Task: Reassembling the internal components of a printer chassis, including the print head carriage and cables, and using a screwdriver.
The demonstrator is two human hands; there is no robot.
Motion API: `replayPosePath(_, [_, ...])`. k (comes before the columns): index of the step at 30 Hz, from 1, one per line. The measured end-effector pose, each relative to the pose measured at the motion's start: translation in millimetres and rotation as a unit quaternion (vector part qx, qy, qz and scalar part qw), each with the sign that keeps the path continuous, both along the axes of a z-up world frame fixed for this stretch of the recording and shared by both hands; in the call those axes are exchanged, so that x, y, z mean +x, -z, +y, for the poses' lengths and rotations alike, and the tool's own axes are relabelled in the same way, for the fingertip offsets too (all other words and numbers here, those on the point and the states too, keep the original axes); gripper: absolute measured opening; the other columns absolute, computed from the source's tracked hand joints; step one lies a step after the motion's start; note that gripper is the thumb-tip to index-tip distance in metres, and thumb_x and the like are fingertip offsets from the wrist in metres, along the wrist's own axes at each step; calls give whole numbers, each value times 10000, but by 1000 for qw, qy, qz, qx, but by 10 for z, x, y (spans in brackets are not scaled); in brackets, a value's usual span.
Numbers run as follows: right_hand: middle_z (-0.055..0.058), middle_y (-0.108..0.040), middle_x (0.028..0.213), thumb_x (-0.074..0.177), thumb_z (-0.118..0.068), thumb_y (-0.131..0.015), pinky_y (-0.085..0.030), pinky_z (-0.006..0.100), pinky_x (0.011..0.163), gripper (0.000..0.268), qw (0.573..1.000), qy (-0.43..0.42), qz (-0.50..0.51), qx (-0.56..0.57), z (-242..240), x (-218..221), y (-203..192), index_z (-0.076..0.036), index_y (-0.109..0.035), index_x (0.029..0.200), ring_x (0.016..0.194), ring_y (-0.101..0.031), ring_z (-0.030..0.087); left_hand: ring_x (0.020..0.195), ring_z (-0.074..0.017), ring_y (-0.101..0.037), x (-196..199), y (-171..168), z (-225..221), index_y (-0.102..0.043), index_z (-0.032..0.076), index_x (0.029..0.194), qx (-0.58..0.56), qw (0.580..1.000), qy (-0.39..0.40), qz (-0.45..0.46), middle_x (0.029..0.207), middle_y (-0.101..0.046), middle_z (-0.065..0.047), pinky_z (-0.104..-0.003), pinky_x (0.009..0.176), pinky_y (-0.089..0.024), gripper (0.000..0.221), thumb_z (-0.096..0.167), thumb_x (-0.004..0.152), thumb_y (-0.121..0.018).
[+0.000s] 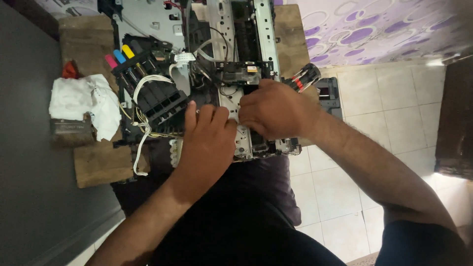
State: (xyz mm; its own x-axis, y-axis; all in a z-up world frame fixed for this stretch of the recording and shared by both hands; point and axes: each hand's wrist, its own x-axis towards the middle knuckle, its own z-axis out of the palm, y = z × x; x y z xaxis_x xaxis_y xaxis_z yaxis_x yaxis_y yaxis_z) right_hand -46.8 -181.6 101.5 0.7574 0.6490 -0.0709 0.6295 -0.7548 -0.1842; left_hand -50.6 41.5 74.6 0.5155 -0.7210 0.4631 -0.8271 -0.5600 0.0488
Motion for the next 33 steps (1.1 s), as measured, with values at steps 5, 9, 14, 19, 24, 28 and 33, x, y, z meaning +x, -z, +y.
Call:
replayPosePath(5, [-12,-737,929,961,-280,-695,-443,366,747,117,1000,-5,-19,-2,-10,-23,24,-182,-759,964,823,-716,230,979,-281,-521,11,-100,9,-621,83,817,-9,1000,14,-6,925,-489,-64,-555,1112,-280,196,123,1006,-648])
replayPosePath(9, [29,-753,927,982,-261,-676,-451,366,733,149,1000,-7,-21,-5,31,-11,-44,-138,-760,969,821,-726,242,929,-246,-459,-20,-285,-78,-611,124,801,55,993,-33,94,958,-498,-66,-494,1082,-308,261,110,1060,-588])
replayPosePath(14, [11,-749,926,966,-256,-692,-450,365,736,115,1000,-8,-24,-11,33,-11,-59,-159,-753,978,826,-723,226,1045,-278,-497,33,-69,-118,-621,90,927,64,996,-16,61,1026,-487,-73,-586,1170,-264,221,169,1104,-516])
replayPosePath(19, [50,-750,906,973,-218,-684,-455,390,722,125,999,-12,-25,16,56,-28,-120,-115,-755,972,809,-726,266,1030,-321,-494,178,143,-127,-590,50,887,37,996,12,85,1017,-492,-98,-609,1207,-225,216,74,1099,-552])
replayPosePath(24, [24,-725,813,987,-227,-664,-457,363,730,185,999,-5,-27,-26,91,-55,-138,-121,-744,857,756,-699,225,1054,-271,-464,337,521,-117,-612,121,925,46,991,78,95,994,-493,-56,-676,1203,-125,371,473,830,-682])
replayPosePath(28, [-4,-709,810,991,-241,-664,-432,353,705,193,995,-11,-97,-18,41,-144,-16,-130,-734,849,755,-696,213,1042,-288,-449,377,613,-129,-595,113,914,19,989,84,122,1000,-472,-65,-713,1173,-134,416,462,710,-696])
replayPosePath(33, [-22,-651,801,1025,-266,-635,-424,352,721,243,988,-22,-151,8,-19,-190,45,-145,-717,830,749,-658,199,1083,-323,-459,363,414,-92,-553,82,879,-48,976,115,181,977,-472,-77,-624,1226,-35,271,334,856,-650])
